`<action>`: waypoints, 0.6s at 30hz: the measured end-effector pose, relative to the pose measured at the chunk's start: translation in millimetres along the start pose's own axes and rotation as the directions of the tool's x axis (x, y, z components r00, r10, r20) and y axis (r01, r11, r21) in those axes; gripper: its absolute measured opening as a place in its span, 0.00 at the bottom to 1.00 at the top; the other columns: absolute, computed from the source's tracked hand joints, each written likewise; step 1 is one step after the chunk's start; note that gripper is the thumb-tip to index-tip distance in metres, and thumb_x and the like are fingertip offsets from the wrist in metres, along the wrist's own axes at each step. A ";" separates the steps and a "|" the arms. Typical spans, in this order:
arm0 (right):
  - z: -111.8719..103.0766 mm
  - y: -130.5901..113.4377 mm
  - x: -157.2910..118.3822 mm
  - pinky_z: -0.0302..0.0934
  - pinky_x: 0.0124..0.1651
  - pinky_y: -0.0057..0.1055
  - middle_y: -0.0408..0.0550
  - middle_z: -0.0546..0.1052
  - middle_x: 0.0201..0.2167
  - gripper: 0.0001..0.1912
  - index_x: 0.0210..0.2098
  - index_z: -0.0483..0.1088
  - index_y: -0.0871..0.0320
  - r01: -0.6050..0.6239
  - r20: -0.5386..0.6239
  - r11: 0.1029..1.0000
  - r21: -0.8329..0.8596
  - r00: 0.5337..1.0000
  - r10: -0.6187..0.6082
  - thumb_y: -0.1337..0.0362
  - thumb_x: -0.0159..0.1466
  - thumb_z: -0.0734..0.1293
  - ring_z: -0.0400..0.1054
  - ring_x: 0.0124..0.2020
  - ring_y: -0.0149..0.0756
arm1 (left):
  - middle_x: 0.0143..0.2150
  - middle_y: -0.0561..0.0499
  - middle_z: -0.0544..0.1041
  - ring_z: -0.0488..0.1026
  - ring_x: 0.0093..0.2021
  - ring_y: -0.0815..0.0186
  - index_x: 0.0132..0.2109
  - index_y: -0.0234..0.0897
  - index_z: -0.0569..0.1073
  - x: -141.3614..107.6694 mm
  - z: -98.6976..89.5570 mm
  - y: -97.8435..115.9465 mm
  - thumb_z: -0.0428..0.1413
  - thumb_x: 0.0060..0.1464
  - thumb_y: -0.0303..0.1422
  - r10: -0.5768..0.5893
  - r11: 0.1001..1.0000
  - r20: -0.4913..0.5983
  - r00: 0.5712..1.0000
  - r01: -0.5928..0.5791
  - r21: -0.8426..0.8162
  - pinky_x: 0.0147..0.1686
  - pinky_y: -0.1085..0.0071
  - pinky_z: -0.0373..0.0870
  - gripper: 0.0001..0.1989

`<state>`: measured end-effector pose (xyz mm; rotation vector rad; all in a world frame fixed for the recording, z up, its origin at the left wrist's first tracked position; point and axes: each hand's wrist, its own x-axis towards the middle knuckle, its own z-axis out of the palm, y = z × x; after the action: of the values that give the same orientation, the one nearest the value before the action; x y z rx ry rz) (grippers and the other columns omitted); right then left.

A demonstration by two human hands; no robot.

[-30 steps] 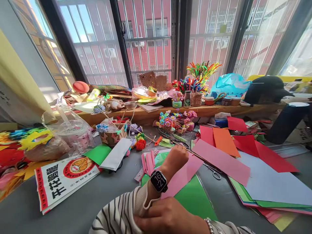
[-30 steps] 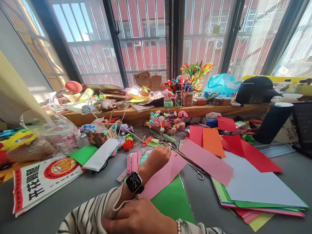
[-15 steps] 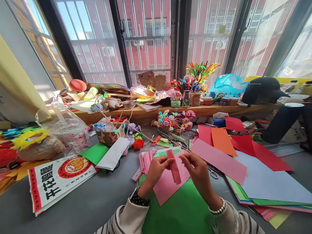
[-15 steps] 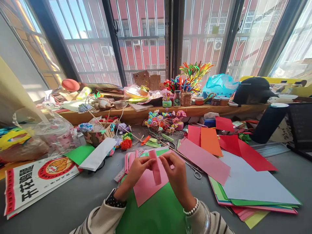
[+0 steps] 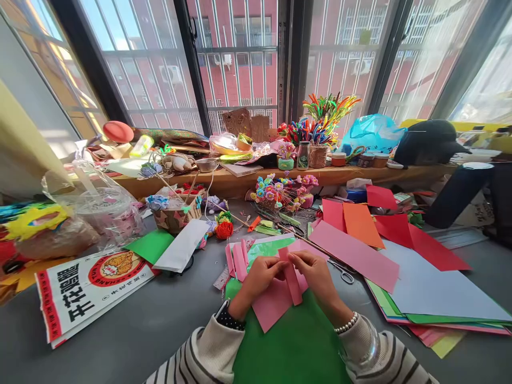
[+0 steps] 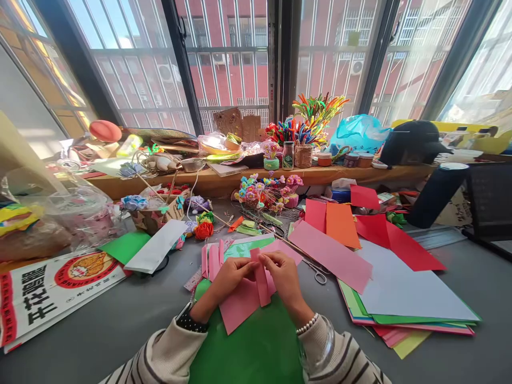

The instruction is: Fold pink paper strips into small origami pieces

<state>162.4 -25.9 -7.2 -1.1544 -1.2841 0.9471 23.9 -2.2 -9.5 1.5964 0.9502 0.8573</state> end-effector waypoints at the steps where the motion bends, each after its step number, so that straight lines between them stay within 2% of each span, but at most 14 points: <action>1: 0.3 0.5 0.1 0.59 0.32 0.28 0.48 0.74 0.28 0.12 0.27 0.73 0.59 0.002 -0.001 1.000 -0.004 1.000 -0.002 0.57 0.52 0.63 0.65 0.30 0.35 | 0.25 0.51 0.74 0.70 0.27 0.66 0.28 0.32 0.74 -0.3 0.0 0.3 0.51 0.45 0.41 0.002 1.000 0.004 1.000 -0.002 0.009 0.29 0.72 0.67 0.16; 8: 1.1 2.3 -0.2 0.60 0.34 0.29 0.48 0.73 0.28 0.12 0.27 0.72 0.60 0.025 -0.013 0.999 -0.033 1.000 -0.026 0.57 0.53 0.63 0.66 0.31 0.36 | 0.26 0.50 0.74 0.69 0.28 0.66 0.29 0.32 0.74 -1.6 -1.0 3.6 0.49 0.47 0.42 0.018 0.997 0.031 0.999 -0.021 0.073 0.29 0.73 0.66 0.17; 18: -0.1 -1.2 -1.9 0.60 0.33 0.30 0.49 0.73 0.26 0.14 0.26 0.72 0.61 0.020 -0.010 0.998 -0.062 1.000 -0.021 0.56 0.53 0.62 0.66 0.30 0.37 | 0.24 0.50 0.73 0.69 0.27 0.67 0.26 0.33 0.73 -4.8 -0.5 6.4 0.48 0.48 0.42 0.064 0.996 0.061 0.996 -0.068 0.062 0.29 0.74 0.65 0.17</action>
<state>162.3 -28.0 -6.4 -1.1904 -1.3225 0.8908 22.4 -7.3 -3.4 1.7065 0.8953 0.8280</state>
